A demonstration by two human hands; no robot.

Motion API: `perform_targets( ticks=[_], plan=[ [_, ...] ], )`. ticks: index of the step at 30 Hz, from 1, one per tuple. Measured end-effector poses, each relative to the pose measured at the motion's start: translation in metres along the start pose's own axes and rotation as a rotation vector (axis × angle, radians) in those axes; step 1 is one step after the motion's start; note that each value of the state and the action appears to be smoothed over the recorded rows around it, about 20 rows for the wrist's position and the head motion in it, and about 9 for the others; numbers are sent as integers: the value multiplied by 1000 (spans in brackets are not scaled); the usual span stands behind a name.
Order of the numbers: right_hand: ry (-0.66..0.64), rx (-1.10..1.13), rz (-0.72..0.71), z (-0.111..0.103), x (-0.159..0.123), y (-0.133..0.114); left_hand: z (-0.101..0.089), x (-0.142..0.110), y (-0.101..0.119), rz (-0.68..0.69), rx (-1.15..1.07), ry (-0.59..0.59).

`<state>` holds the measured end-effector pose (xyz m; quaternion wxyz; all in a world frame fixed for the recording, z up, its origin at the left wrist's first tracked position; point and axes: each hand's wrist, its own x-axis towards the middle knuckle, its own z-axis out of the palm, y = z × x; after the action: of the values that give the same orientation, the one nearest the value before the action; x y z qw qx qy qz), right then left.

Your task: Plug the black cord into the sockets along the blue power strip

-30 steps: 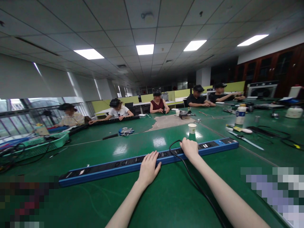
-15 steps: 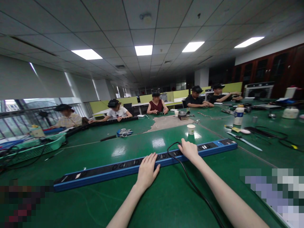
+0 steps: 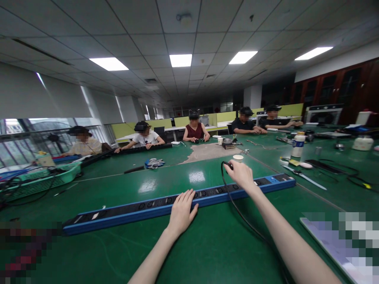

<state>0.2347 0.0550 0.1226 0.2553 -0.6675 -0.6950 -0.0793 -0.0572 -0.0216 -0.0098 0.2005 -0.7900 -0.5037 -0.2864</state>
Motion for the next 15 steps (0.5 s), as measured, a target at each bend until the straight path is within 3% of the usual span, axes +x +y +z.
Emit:
perform_targets(
  ticks=[6,10,15],
  plan=[
    [-173,152,-54,-23,23,65,1,-1,1,0,3,3],
    [-271,161,17,-14,28,94,1,-1,0,3,-3,3],
    [-396,163,22,5,28,105,0,0,0,0,-1,-9]
  ],
)
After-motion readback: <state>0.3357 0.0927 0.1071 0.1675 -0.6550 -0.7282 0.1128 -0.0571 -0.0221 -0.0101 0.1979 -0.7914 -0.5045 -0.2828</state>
